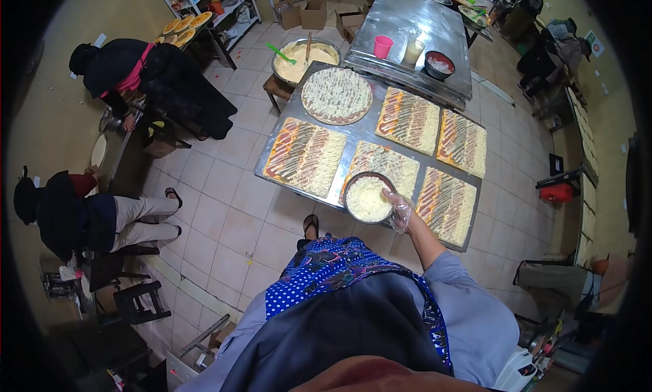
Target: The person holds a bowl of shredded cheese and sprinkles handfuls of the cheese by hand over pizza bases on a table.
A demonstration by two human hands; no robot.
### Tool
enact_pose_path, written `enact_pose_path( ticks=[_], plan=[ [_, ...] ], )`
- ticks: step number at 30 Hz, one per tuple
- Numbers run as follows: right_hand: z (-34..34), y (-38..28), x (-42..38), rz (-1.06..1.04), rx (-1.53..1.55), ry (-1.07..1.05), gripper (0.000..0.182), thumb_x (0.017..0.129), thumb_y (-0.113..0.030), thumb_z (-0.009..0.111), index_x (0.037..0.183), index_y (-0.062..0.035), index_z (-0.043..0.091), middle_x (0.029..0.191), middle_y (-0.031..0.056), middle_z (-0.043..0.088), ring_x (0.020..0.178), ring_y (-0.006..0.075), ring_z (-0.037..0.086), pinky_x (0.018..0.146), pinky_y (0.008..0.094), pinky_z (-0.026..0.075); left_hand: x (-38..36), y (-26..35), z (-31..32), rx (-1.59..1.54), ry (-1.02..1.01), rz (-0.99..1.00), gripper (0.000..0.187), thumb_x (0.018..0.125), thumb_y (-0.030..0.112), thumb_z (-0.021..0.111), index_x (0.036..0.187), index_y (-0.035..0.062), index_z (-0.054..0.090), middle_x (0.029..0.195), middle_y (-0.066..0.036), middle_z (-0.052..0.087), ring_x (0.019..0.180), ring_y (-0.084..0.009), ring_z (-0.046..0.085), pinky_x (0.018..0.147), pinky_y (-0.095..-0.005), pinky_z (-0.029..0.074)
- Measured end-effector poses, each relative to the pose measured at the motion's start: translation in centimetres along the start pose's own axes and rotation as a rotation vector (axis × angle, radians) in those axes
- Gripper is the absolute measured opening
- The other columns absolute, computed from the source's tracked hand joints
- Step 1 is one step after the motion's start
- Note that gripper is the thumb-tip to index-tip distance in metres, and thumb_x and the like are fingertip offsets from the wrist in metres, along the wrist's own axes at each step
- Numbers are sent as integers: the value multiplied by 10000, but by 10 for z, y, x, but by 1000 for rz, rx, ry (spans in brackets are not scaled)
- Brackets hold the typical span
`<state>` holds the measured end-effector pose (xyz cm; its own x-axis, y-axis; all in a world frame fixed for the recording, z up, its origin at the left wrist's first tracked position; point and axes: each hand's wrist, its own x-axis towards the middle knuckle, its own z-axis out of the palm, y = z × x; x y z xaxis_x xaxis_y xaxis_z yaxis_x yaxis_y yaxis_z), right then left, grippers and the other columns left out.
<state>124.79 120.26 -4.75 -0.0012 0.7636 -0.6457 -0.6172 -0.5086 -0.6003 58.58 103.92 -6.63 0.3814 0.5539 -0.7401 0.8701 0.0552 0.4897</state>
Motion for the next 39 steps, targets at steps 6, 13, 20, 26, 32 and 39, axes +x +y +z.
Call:
enact_pose_path(
  ticks=[6, 13, 20, 26, 32, 39],
  plan=[
    [8, -10, -13, -2, -21, 28, 530, 889, -369, 644, 1224, 30, 546, 1152, 138, 648, 1011, 224, 645, 917, 335, 501, -42, 7, 28, -39, -50, -16, 225, 873, 222, 590, 994, 43, 654, 886, -134, 694, 788, -239, 672, 661, -366, 505],
    [2, -8, -7, -23, -54, 58, 546, 879, -373, 652, 1235, 25, 537, 1143, 142, 649, 1007, 237, 646, 905, 352, 514, -91, 28, 41, -80, -130, -40, 229, 871, 224, 591, 996, 44, 655, 887, -137, 694, 790, -244, 673, 661, -369, 505],
    [10, -11, -17, 52, 26, 49, 549, 888, -347, 641, 1258, 37, 510, 1176, 164, 627, 1005, 256, 650, 904, 364, 525, -107, 53, 18, -89, -184, -37, 233, 868, 227, 593, 997, 44, 656, 889, -140, 694, 792, -249, 674, 662, -371, 505],
    [7, -3, -12, 24, 31, 42, 553, 875, -345, 663, 1265, 16, 509, 1174, 168, 624, 1027, 256, 636, 888, 378, 527, -126, 79, 9, -130, -219, -50, 237, 867, 230, 594, 999, 44, 657, 890, -143, 695, 794, -253, 675, 663, -373, 505],
    [10, -8, -13, 17, -21, 100, 545, 886, -343, 652, 1252, 35, 511, 1166, 162, 629, 1010, 254, 646, 891, 375, 530, -161, 106, 15, -209, -300, -90, 240, 865, 232, 595, 1000, 44, 658, 891, -146, 695, 796, -257, 676, 663, -375, 505],
    [6, -9, -16, -7, -15, 84, 530, 895, -344, 644, 1254, 26, 517, 1159, 135, 638, 1004, 224, 649, 878, 351, 531, -145, 129, 2, -281, -385, -63, 244, 862, 235, 597, 1002, 44, 658, 892, -149, 695, 798, -262, 677, 664, -377, 504]
  ],
)
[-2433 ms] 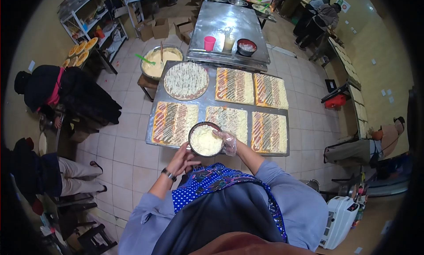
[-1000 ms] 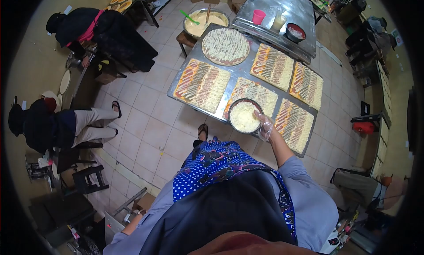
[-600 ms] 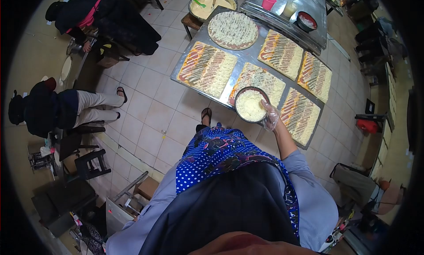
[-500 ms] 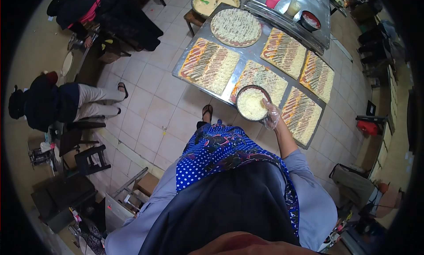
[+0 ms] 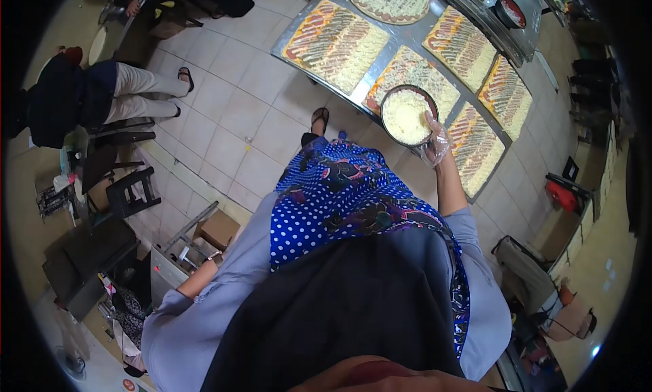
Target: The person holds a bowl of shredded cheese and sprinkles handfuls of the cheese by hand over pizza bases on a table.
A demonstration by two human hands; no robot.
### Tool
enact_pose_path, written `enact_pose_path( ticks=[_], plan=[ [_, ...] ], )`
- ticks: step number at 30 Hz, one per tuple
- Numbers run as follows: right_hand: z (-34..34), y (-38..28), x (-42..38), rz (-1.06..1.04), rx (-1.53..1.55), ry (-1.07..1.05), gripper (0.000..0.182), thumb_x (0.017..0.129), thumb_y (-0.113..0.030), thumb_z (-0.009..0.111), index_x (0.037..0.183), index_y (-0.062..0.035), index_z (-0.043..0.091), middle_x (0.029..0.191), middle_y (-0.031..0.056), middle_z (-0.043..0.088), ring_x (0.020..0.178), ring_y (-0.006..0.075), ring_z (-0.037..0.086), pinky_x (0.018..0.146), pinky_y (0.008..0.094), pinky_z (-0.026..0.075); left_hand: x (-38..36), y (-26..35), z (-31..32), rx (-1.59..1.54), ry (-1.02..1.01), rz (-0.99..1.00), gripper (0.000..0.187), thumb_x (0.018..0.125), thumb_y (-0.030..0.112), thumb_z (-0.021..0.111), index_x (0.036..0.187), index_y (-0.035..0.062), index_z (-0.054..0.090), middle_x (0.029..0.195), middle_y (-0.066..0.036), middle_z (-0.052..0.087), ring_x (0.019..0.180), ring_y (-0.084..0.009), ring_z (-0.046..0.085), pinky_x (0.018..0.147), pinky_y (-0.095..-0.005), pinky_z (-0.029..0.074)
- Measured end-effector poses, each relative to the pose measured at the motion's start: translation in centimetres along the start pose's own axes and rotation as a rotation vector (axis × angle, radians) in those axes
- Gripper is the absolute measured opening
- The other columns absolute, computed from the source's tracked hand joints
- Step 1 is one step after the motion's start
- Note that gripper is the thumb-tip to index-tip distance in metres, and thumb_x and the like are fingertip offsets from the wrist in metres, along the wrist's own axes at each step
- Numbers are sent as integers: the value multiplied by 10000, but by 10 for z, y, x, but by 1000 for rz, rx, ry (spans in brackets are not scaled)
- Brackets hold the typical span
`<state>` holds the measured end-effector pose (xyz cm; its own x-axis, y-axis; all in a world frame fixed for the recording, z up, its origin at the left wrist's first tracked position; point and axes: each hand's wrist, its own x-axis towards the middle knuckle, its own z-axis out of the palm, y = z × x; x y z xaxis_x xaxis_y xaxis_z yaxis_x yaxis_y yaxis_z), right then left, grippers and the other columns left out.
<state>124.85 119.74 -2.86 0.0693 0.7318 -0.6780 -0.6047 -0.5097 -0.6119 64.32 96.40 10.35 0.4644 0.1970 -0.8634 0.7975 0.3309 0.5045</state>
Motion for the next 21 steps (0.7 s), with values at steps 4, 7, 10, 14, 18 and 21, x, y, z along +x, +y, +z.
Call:
enact_pose_path(
  ticks=[4, 7, 10, 14, 18, 21],
  plan=[
    [-4, -2, -1, -6, -89, 72, 509, 896, -352, 645, 1231, 18, 545, 1135, 98, 647, 980, 190, 644, 872, 317, 515, 31, 22, -26, 8, -94, 59, 247, 861, 237, 598, 1002, 44, 659, 893, -151, 695, 800, -265, 678, 665, -379, 504],
    [0, 0, -2, -77, -55, 74, 483, 890, -352, 653, 1206, 2, 566, 1098, 77, 657, 949, 173, 643, 858, 303, 507, 72, 47, -75, 87, -184, 124, 248, 860, 238, 598, 1003, 44, 659, 894, -152, 696, 801, -267, 678, 665, -380, 504],
    [1, 2, -1, -72, -72, 94, 506, 896, -365, 644, 1220, 13, 554, 1129, 97, 650, 978, 182, 640, 887, 317, 508, 104, 73, -123, 162, -251, 160, 250, 859, 239, 599, 1004, 44, 660, 894, -154, 696, 802, -269, 679, 665, -381, 504],
    [-5, 16, 19, -4, -35, -19, 582, 862, -423, 671, 1220, 21, 551, 1160, 135, 635, 1055, 209, 604, 924, 328, 475, 126, 92, -153, 175, -271, 175, 252, 858, 241, 600, 1005, 44, 660, 895, -156, 696, 803, -271, 679, 666, -382, 504],
    [8, 23, 25, -15, -117, -24, 577, 883, -416, 649, 1239, 27, 546, 1172, 130, 633, 1064, 211, 601, 952, 336, 455, 169, 115, -190, 633, -198, 241, 267, 848, 253, 605, 989, 33, 660, 838, -162, 688, 760, -303, 669, 651, -393, 502],
    [18, 38, 40, -25, -180, -33, 537, 907, -361, 619, 1266, 24, 516, 1179, 123, 624, 1028, 211, 626, 914, 340, 505, 214, 181, -223, 42, 394, 178, 331, 937, 353, 566, 1099, 70, 618, 938, -73, 664, 830, -180, 646, 670, -313, 514]
  ],
)
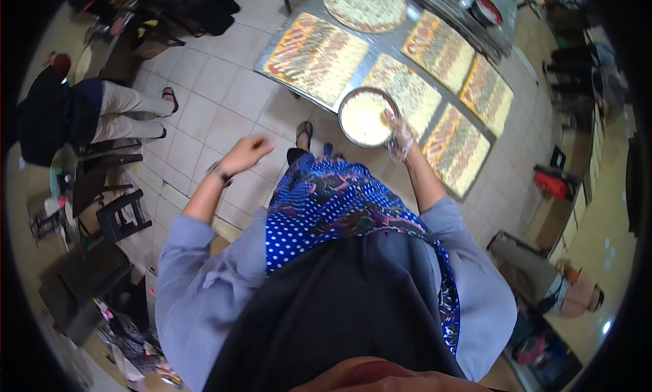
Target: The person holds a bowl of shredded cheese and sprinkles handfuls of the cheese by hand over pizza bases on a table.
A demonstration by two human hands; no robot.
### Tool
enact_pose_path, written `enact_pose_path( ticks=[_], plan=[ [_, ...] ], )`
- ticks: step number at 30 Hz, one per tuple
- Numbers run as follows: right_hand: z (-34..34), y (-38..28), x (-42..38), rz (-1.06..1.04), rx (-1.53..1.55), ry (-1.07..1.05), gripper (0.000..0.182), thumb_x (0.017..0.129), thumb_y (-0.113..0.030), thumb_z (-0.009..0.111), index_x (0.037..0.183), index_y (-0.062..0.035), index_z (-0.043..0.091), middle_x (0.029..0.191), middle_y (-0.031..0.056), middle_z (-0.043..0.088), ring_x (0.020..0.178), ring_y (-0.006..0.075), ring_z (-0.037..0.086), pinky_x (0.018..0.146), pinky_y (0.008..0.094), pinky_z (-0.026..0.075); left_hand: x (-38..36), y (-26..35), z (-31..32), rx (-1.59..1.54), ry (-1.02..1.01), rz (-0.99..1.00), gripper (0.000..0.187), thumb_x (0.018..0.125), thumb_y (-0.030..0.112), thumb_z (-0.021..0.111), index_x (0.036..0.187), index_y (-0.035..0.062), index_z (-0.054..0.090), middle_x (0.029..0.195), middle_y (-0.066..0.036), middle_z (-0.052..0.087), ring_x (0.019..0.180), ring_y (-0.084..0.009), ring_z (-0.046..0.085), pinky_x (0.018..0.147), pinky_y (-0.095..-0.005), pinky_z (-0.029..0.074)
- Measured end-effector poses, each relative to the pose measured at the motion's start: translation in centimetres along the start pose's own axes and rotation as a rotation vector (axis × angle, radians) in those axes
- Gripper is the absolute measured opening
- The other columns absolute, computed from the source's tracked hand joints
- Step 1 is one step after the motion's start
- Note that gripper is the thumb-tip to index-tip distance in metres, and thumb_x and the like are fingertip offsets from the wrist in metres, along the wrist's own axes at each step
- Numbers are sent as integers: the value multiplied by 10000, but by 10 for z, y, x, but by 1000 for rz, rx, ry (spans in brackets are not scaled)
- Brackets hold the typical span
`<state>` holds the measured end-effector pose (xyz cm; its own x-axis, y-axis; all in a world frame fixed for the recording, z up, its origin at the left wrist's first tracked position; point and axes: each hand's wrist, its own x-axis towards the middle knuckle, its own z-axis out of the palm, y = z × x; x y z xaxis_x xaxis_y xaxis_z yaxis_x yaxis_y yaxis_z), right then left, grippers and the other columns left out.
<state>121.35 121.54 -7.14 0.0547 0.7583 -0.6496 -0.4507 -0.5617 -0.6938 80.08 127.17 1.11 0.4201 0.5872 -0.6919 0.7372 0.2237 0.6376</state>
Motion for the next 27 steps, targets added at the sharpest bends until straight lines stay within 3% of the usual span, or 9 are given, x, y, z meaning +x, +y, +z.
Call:
enact_pose_path(
  ticks=[2, 6, 12, 15, 18, 19, 23, 26, 27],
  plan=[
    [23, -4, -1, -4, -31, -66, 572, 894, -388, 632, 1273, 25, 515, 1197, 130, 614, 1069, 214, 596, 954, 336, 463, 29, 36, 11, -462, 73, 117, 521, 947, 439, 532, 1349, 118, 453, 1172, -90, 586, 1042, -180, 594, 727, -333, 548],
    [50, 6, 24, -16, -71, -174, 652, 872, -420, 652, 1336, -2, 464, 1245, 135, 578, 1142, 218, 539, 1000, 332, 412, 66, 71, 53, -990, -96, 148, 712, 937, 577, 455, 1481, 180, 225, 1359, -129, 451, 1263, -250, 471, 837, -463, 558],
    [102, -8, 32, -10, -306, -102, 646, 864, -411, 661, 1352, -36, 467, 1294, 154, 538, 1154, 243, 529, 971, 349, 426, 99, 57, 64, -1312, -5, 291, 647, 991, 522, 362, 1412, 31, 345, 1368, -122, 506, 1237, -185, 514, 994, -303, 469],
    [152, -41, 10, -830, -1061, 317, 354, 858, -302, 661, 1123, -67, 645, 1015, 209, 626, 959, 349, 600, 847, 412, 489, 107, 41, 38, -1206, 156, 356, 630, 999, 510, 348, 1418, 39, 347, 1385, -114, 485, 1250, -192, 498, 1044, -330, 408],
    [180, -55, 28, -1092, -1152, -28, 321, 858, -215, 658, 1147, -81, 623, 1012, 183, 620, 883, 337, 611, 777, 399, 496, 111, 33, 9, -1204, 140, 379, 623, 1001, 503, 351, 1413, 35, 353, 1397, -110, 467, 1251, -192, 493, 1042, -334, 410],
    [202, -58, 32, -1021, -1254, -134, 334, 859, -170, 631, 1181, -88, 598, 1059, 189, 604, 935, 353, 599, 783, 416, 493, 113, 31, 3, -1207, 139, 375, 623, 1001, 503, 351, 1413, 35, 353, 1397, -110, 467, 1251, -192, 493, 1042, -334, 410],
    [272, -55, 58, -957, -1381, -19, 390, 831, -162, 644, 1203, -86, 555, 1042, 189, 595, 961, 369, 582, 843, 438, 479, 137, 16, -21, -1193, 137, 357, 640, 991, 524, 360, 1411, 42, 339, 1369, -129, 476, 1226, -212, 513, 1019, -355, 437],
    [291, -45, 80, -979, -1219, -290, 416, 819, -160, 639, 1211, -78, 524, 1056, 203, 592, 984, 383, 573, 861, 439, 472, 134, 15, -47, -1199, 144, 334, 666, 981, 550, 361, 1408, 41, 324, 1336, -147, 491, 1210, -233, 526, 992, -368, 466],
    [298, -52, 74, -823, -1115, -349, 400, 814, -149, 640, 1191, -73, 528, 1068, 212, 593, 1006, 380, 572, 874, 437, 467, 127, 20, -57, -1243, 130, 313, 646, 988, 527, 373, 1419, 48, 330, 1372, -128, 462, 1259, -215, 465, 1037, -366, 394]
  ],
)
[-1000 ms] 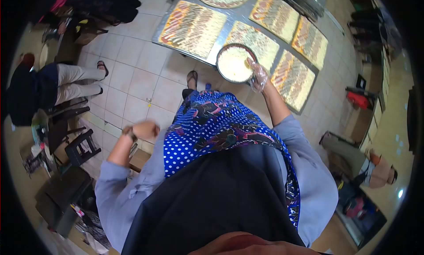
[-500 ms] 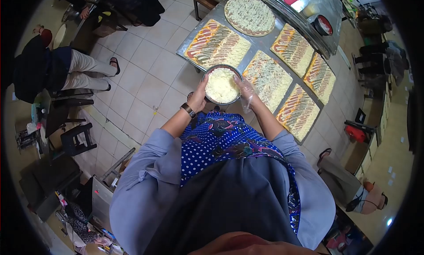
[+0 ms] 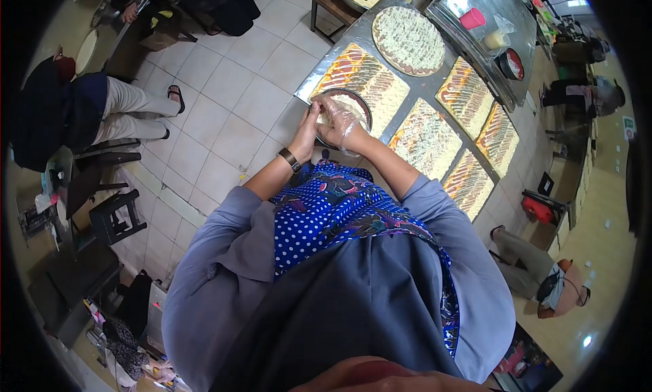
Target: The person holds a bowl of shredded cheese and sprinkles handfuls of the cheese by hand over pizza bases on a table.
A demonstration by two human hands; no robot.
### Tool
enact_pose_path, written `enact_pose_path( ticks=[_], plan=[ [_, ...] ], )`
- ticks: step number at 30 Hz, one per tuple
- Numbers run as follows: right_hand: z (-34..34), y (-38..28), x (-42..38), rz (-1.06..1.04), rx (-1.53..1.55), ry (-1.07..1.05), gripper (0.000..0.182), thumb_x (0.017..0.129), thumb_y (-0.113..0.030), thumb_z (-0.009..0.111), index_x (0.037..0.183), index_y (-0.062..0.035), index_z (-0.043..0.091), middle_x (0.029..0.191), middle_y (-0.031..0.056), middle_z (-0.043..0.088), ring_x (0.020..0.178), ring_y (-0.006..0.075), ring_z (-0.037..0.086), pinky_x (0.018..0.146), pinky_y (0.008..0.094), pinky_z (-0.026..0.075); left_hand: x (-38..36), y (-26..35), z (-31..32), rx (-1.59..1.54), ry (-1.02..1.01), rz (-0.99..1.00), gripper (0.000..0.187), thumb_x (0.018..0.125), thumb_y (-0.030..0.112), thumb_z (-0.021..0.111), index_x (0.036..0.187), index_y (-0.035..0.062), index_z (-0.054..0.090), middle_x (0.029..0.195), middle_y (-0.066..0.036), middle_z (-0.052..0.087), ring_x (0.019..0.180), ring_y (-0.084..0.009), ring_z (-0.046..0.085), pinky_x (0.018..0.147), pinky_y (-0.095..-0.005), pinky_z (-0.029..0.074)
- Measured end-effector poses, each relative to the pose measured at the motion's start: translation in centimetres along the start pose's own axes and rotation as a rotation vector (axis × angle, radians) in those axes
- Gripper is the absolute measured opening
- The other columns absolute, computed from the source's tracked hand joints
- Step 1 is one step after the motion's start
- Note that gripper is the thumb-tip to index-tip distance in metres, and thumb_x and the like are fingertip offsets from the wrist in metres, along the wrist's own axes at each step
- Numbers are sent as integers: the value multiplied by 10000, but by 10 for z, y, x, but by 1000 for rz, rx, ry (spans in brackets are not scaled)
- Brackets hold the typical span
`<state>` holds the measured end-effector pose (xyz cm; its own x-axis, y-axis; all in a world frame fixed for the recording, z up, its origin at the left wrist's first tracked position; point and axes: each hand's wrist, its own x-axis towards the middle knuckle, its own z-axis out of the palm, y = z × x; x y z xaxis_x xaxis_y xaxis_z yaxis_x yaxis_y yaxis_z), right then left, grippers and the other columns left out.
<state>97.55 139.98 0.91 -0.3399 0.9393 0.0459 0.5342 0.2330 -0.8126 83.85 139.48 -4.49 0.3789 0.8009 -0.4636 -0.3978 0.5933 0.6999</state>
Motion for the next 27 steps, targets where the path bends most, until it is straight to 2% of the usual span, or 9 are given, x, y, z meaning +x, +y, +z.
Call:
enact_pose_path(
  ticks=[3, 5, 7, 9, 13, 17, 18, 21, 27],
  plan=[
    [-19, -15, 24, 234, -14, -150, 453, 832, -243, 644, 1234, -77, 518, 1159, 208, 584, 1127, 348, 543, 918, 422, 458, 10, 17, -3, -117, 8, 5, 609, 994, 501, 393, 1396, 43, 373, 1350, -107, 482, 1247, -192, 468, 1032, -359, 387],
    [-29, -28, 42, 298, -735, -330, 554, 845, -384, 620, 1310, -110, 496, 1265, 192, 533, 1201, 332, 501, 955, 421, 451, 15, 30, -3, -42, 26, 60, 605, 993, 502, 396, 1380, 37, 392, 1325, -108, 504, 1227, -194, 483, 1025, -357, 396],
    [-29, -37, 54, 390, -780, -379, 636, 829, -492, 602, 1346, -139, 487, 1336, 179, 475, 1258, 337, 454, 991, 420, 436, 26, 27, -5, -8, 69, 78, 611, 991, 505, 399, 1366, 23, 402, 1318, -114, 509, 1221, -195, 489, 1028, -348, 394],
    [-31, -34, 67, 460, -711, -529, 630, 799, -475, 634, 1325, -151, 513, 1351, 188, 453, 1266, 348, 451, 1003, 434, 428, 41, 20, -10, 34, 80, 89, 634, 989, 529, 362, 1409, 55, 345, 1344, -124, 493, 1214, -224, 522, 950, -390, 495],
    [-25, 17, 81, 340, -540, -675, 623, 711, -291, 713, 1297, -161, 545, 1319, 199, 485, 1181, 365, 530, 967, 424, 456, 57, 7, -9, -36, 154, 29, 640, 982, 537, 378, 1416, 68, 356, 1365, -110, 481, 1226, -220, 509, 971, -360, 476],
    [-30, 69, 87, 330, -317, -598, 540, 679, -247, 736, 1194, -125, 629, 1108, 183, 653, 1038, 330, 626, 887, 378, 493, 62, 16, 3, 141, 189, 161, 656, 970, 523, 449, 1366, 1, 423, 1344, -135, 480, 1277, -213, 419, 1069, -332, 313],
    [-32, 78, 86, 393, -203, -538, 532, 676, -264, 809, 1140, -62, 642, 950, 178, 686, 859, 295, 658, 804, 356, 511, 66, 15, 1, 149, 182, 175, 643, 969, 512, 463, 1359, 2, 441, 1350, -134, 476, 1279, -207, 410, 1072, -323, 293],
    [-64, 72, 92, 418, 79, -405, 368, 708, -209, 812, 1015, -49, 686, 955, 90, 696, 843, 169, 639, 760, 299, 511, 85, 3, -15, 162, 221, 158, 650, 967, 505, 473, 1372, -2, 427, 1361, -138, 472, 1282, -200, 404, 1074, -318, 291],
    [-96, 134, 91, 660, 230, -208, 384, 739, -197, 779, 1053, -7, 668, 905, 103, 689, 768, 202, 624, 688, 313, 501, 75, 21, -27, 108, 276, 187, 649, 965, 499, 482, 1371, -5, 428, 1337, -133, 502, 1249, -193, 444, 1051, -299, 327]
  ],
)
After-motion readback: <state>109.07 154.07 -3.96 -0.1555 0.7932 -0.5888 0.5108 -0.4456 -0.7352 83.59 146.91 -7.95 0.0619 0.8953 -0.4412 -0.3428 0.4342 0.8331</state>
